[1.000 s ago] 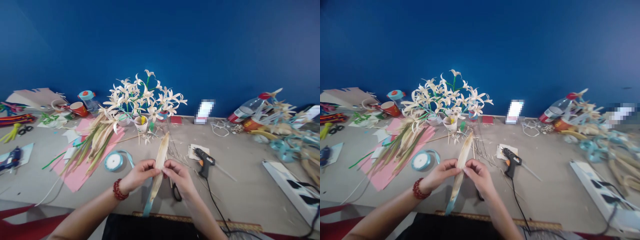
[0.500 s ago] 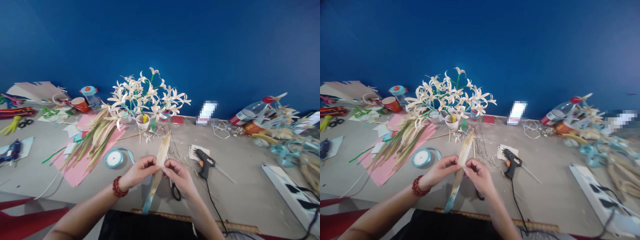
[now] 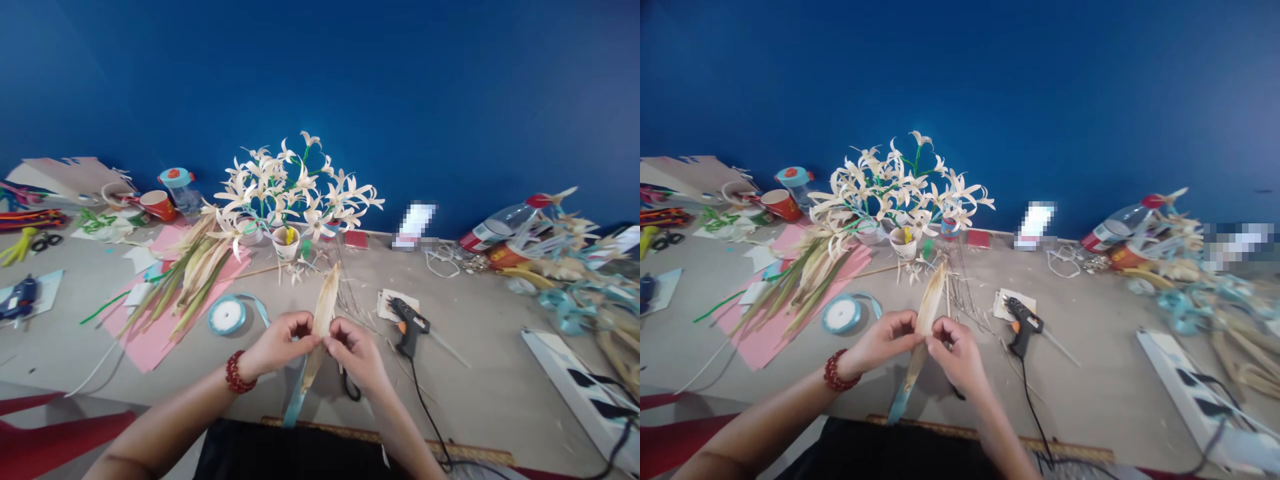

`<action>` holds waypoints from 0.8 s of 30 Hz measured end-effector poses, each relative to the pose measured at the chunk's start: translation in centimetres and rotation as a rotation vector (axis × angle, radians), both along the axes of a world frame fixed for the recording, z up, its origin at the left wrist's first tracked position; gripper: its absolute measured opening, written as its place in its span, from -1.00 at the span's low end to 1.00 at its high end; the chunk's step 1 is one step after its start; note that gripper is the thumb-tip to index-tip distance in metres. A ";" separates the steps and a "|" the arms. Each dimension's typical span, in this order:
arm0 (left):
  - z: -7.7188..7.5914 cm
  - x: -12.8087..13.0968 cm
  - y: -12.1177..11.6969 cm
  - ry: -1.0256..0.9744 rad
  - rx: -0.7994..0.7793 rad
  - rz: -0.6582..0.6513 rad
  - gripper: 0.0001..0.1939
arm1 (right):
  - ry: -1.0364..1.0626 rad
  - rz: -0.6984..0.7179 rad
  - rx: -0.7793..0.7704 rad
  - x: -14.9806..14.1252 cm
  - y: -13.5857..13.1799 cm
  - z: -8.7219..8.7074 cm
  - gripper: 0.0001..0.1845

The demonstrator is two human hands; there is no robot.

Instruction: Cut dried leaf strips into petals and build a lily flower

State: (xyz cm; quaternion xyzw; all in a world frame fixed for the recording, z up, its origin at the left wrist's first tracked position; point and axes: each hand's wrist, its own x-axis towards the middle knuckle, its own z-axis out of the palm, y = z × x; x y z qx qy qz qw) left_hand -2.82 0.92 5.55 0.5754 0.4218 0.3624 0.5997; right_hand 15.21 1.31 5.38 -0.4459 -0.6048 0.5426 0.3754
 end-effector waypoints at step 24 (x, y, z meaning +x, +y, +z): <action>0.4 -0.2 -0.3 0.008 -0.032 -0.044 -0.78 | -0.013 0.042 -0.113 0.1 -0.2 0.2 -0.78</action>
